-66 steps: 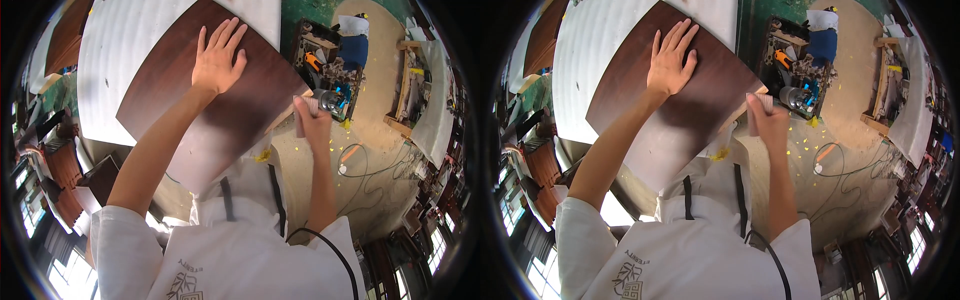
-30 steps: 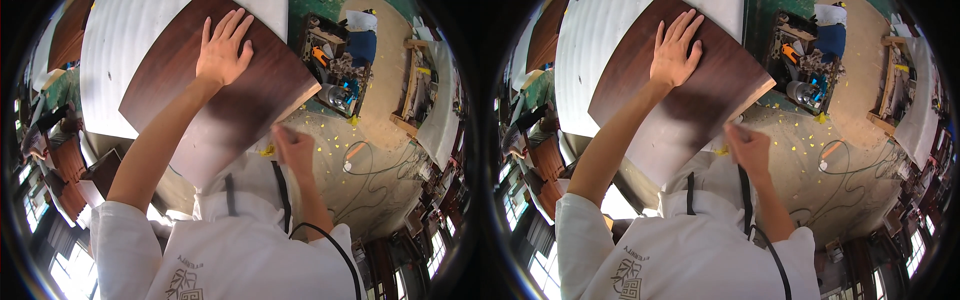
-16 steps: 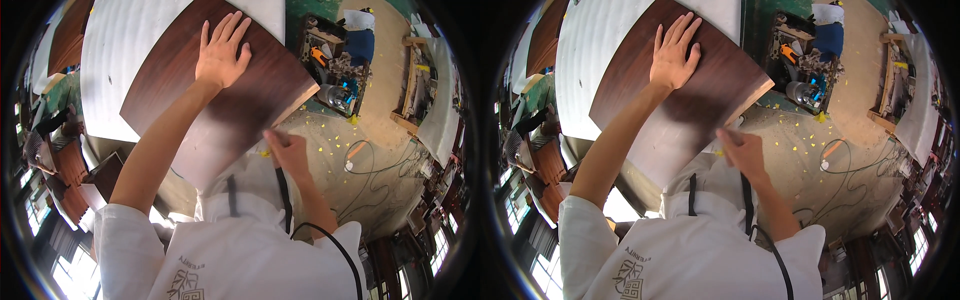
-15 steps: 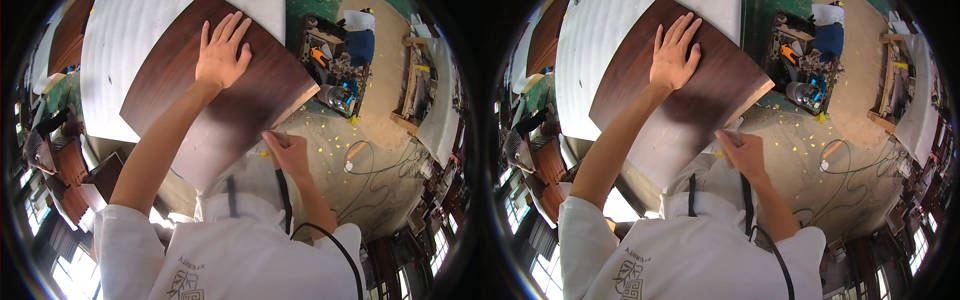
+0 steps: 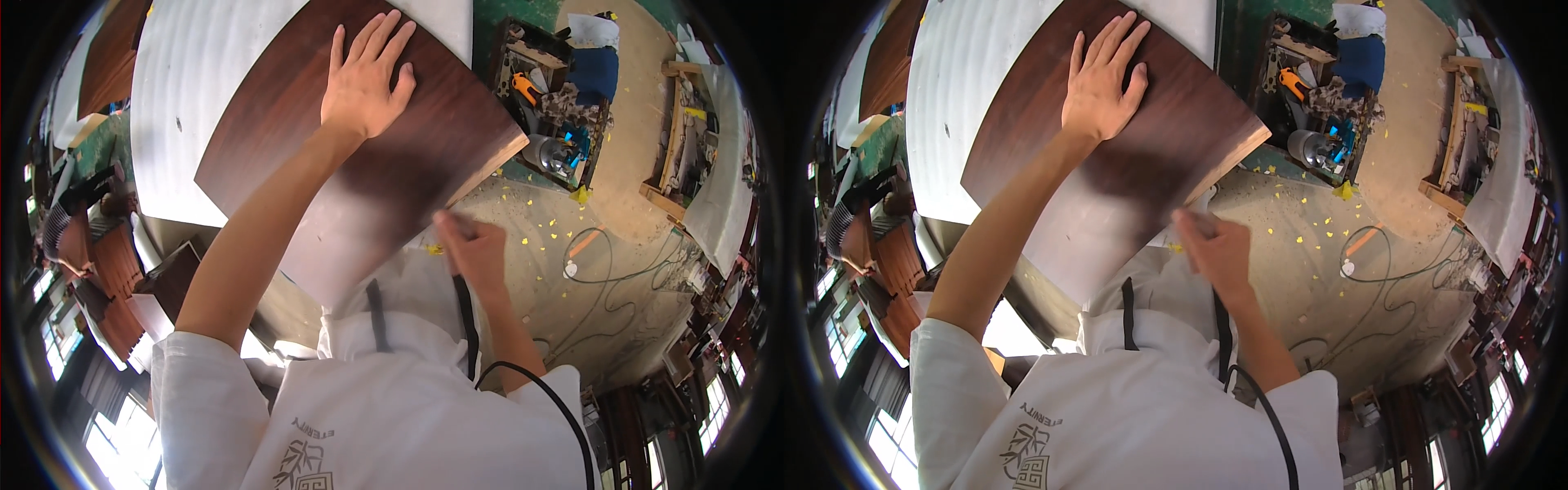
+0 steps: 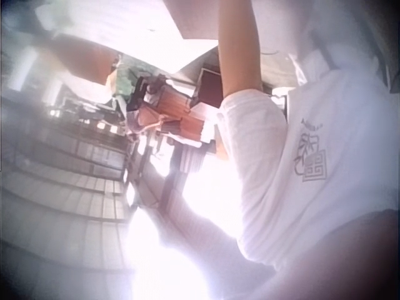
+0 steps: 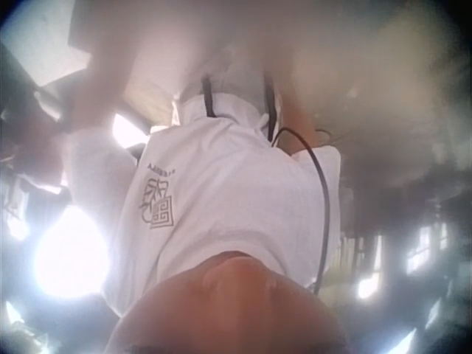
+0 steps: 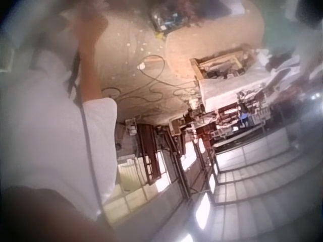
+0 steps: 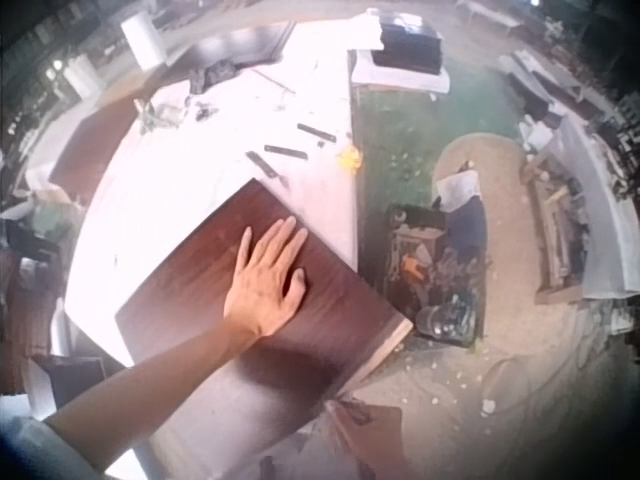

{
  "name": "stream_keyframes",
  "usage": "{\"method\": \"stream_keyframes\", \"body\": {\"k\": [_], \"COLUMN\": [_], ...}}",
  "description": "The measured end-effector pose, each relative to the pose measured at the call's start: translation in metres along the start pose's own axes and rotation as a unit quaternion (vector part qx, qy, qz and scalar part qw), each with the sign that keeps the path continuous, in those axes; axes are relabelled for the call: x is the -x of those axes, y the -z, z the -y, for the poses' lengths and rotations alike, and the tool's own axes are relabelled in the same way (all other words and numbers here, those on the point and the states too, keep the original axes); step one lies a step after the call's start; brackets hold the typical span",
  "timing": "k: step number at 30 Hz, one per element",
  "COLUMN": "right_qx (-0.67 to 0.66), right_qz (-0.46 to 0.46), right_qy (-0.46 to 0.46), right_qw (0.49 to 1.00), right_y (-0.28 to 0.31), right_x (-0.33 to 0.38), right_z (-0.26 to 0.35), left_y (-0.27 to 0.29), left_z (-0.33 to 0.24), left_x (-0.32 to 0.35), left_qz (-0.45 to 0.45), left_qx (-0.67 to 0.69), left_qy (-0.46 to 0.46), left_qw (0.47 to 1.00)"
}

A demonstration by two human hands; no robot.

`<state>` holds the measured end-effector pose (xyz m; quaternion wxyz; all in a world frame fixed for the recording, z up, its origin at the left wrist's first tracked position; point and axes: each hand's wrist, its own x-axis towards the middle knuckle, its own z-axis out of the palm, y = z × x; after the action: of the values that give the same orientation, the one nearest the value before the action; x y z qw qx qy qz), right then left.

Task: The person applies a small amount of liquid to a corner of a wooden panel, scrapes the edges with a metal tool, and sands the sides with sandpaper. Then, the person moves a large wooden panel onto the table and applies a wood-colored filler to small holes on its surface using a tool.

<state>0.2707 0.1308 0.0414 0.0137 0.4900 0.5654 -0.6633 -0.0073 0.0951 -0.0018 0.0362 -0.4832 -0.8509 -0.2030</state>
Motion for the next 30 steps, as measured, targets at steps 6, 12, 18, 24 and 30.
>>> {"method": "stream_keyframes", "body": {"k": [6, 12, 18, 24, 30], "right_qx": [0.037, 0.023, -0.029, 0.079, 0.064], "right_qz": [-0.012, -0.142, -0.136, -0.2, -0.238], "right_qy": [0.004, 0.122, 0.16, 0.284, 0.289], "right_qw": [0.999, 0.982, 0.977, 0.935, 0.925], "right_y": [-0.012, 0.042, 0.045, 0.037, 0.03], "right_x": [0.008, -0.074, -0.085, -0.088, -0.089], "right_z": [-0.001, 0.038, 0.035, 0.015, 0.009], "left_y": [0.001, 0.002, 0.003, 0.004, 0.004], "left_z": [-0.001, 0.0, -0.001, -0.002, -0.003], "left_x": [-0.001, -0.003, -0.006, -0.004, -0.004], "left_qz": [0.008, 0.006, 0.006, 0.012, 0.021], "left_qx": [-0.002, 0.003, 0.0, 0.0, 0.0], "left_qy": [0.003, -0.002, 0.001, 0.003, 0.009], "left_qw": [1.0, 1.0, 1.0, 1.0, 1.0]}}
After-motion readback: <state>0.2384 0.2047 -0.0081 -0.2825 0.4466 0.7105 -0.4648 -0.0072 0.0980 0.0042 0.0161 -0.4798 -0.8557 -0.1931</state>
